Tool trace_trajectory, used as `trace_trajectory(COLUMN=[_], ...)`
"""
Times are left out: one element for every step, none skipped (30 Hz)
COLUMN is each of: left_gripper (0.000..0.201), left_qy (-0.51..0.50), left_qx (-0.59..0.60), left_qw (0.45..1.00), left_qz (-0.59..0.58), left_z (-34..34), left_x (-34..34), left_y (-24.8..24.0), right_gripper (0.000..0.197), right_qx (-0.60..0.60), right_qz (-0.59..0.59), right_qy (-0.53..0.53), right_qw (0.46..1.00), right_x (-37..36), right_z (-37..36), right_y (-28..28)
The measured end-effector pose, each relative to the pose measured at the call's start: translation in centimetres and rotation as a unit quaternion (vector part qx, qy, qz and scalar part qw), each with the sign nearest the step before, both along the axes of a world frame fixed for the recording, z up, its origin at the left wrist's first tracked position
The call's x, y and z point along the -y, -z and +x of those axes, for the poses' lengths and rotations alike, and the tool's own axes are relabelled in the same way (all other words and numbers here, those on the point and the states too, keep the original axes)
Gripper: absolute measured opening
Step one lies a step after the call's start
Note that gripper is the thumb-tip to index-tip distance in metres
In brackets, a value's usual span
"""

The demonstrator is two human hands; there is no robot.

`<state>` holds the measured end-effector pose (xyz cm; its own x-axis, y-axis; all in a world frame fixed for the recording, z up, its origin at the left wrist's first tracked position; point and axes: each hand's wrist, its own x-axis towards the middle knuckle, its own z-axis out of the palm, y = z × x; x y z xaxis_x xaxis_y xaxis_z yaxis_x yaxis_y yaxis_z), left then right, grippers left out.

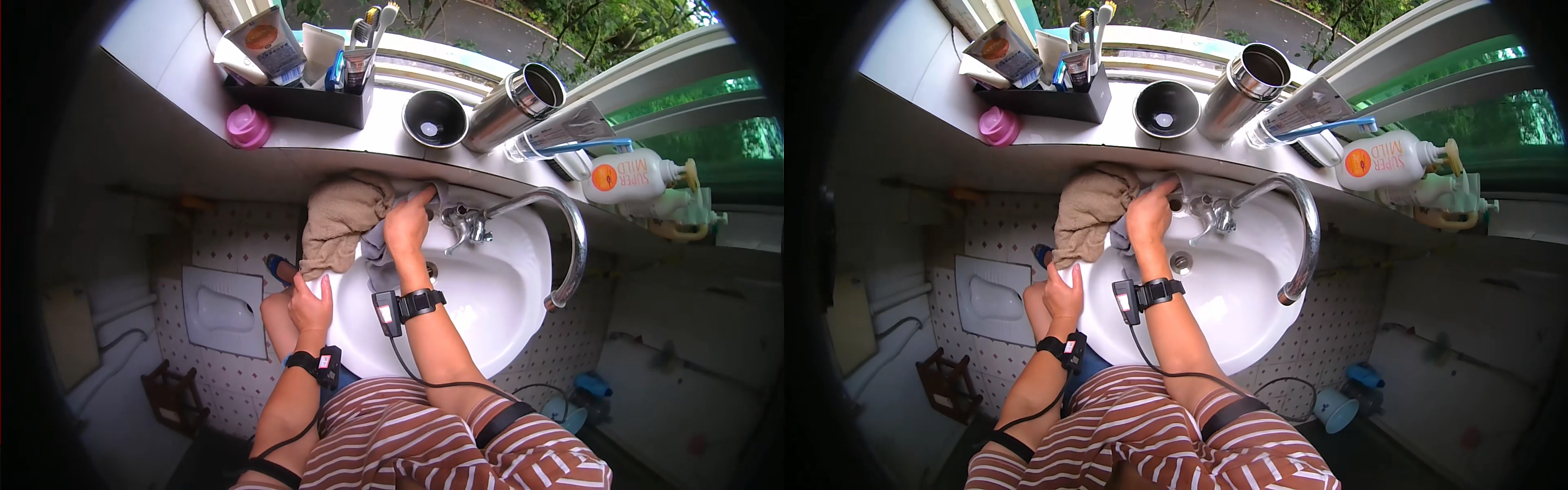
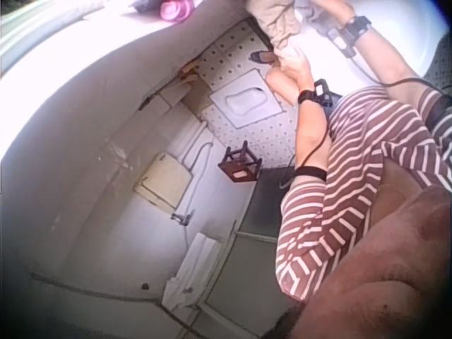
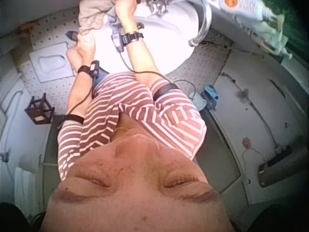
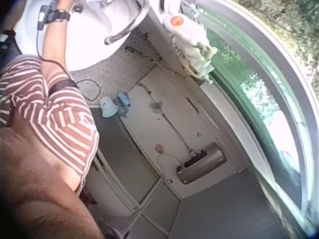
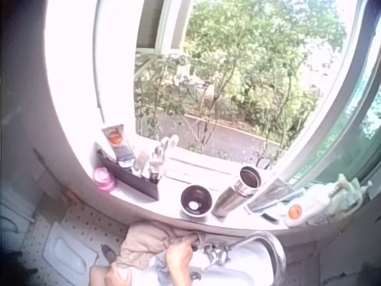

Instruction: Cleaning the sink and washing a cleaning cloth in a bathroom.

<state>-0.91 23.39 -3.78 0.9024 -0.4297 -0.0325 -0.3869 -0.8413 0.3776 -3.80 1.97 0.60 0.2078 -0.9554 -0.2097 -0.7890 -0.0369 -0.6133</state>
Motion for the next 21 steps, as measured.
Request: trace_trajectory(left_gripper=[0.051, 0.051, 0.05, 0.05, 0.05, 0.05, 0.05, 0.05, 0.05, 0.05, 0.05, 0.05, 0.05, 0.05, 0.05, 0.051, 0.051, 0.05, 0.05, 0.05, 0.05], left_qy=[-0.001, 0.0, -0.001, -0.002, -0.001, -0.003, -0.006, -0.004, -0.005, -0.006, -0.004, -0.005, -0.006, -0.008, -0.007, -0.005, -0.008, -0.005, -0.002, -0.003, 0.0], left_qx=[-0.002, -0.002, -0.006, -0.01, -0.009, -0.009, -0.009, -0.008, -0.011, -0.014, -0.014, -0.016, -0.018, -0.02, -0.023, -0.027, -0.028, -0.024, -0.019, -0.019, -0.014], left_qw=[1.0, 1.0, 1.0, 1.0, 1.0, 1.0, 1.0, 1.0, 1.0, 1.0, 1.0, 1.0, 1.0, 1.0, 1.0, 1.0, 1.0, 1.0, 1.0, 1.0, 1.0], left_qz=[0.0, -0.001, -0.002, -0.002, -0.003, -0.001, 0.002, 0.002, 0.003, 0.004, 0.004, 0.001, -0.002, -0.001, 0.0, 0.0, 0.002, -0.003, -0.007, -0.007, -0.006], left_z=[0.0, 0.0, 0.0, 0.0, 0.0, 0.0, 0.0, 0.0, 0.0, 0.0, 0.0, 0.0, 0.0, -0.1, -0.1, -0.1, 0.0, 0.0, 0.0, 0.0, 0.1], left_x=[0.0, 0.0, 0.0, 0.0, 0.0, 0.1, 0.1, 0.1, 0.0, 0.0, 0.0, 0.0, 0.0, 0.1, 0.2, 0.3, 0.2, 0.1, 0.0, -0.1, -0.2], left_y=[0.0, -0.1, -0.1, -0.2, -0.2, -0.2, -0.2, -0.2, -0.3, -0.3, -0.3, -0.2, -0.2, -0.3, -0.5, -0.6, -0.5, -0.3, -0.2, 0.0, 0.2], right_gripper=[0.057, 0.057, 0.057, 0.057, 0.057, 0.058, 0.058, 0.058, 0.06, 0.061, 0.063, 0.063, 0.062, 0.061, 0.061, 0.059, 0.057, 0.057, 0.055, 0.054, 0.053], right_qx=[0.0, 0.001, -0.002, -0.005, -0.004, 0.003, 0.01, 0.01, 0.015, 0.02, 0.022, 0.022, 0.03, 0.038, 0.037, 0.045, 0.053, 0.051, 0.015, -0.021, -0.023], right_qz=[0.004, 0.003, 0.004, 0.005, 0.004, -0.02, -0.043, -0.043, -0.009, 0.026, 0.039, 0.039, 0.017, -0.006, -0.005, -0.004, -0.002, -0.001, 0.002, 0.003, -0.001], right_qy=[-0.035, -0.034, -0.063, -0.091, -0.09, -0.072, -0.054, -0.053, 0.005, 0.063, 0.083, 0.084, 0.113, 0.139, 0.136, 0.134, 0.132, 0.129, 0.075, 0.022, 0.022], right_qw=[0.999, 0.999, 0.998, 0.996, 0.996, 0.997, 0.998, 0.998, 1.0, 0.997, 0.996, 0.995, 0.993, 0.99, 0.99, 0.99, 0.99, 0.99, 0.997, 1.0, 0.999], right_x=[-0.6, -0.7, -0.8, -0.9, -1.0, -1.1, -1.1, -0.8, -0.1, 0.7, 1.5, 1.6, 1.5, 1.5, 1.4, 1.3, 0.9, 0.3, -0.5, -0.8, -0.8], right_z=[-0.1, -0.4, -0.6, -0.7, -0.9, -1.0, -1.1, -1.0, -1.0, -0.9, -0.9, -0.7, -0.4, -0.2, -0.1, -0.1, -0.2, -0.1, 0.0, 0.0, -0.2], right_y=[0.0, 0.1, 0.2, 0.3, 0.6, 1.0, 1.4, 1.1, 0.8, 0.6, 0.5, 0.6, 0.7, 0.6, 0.4, 0.3, 0.0, 0.2, 0.3, 0.4, 0.5])
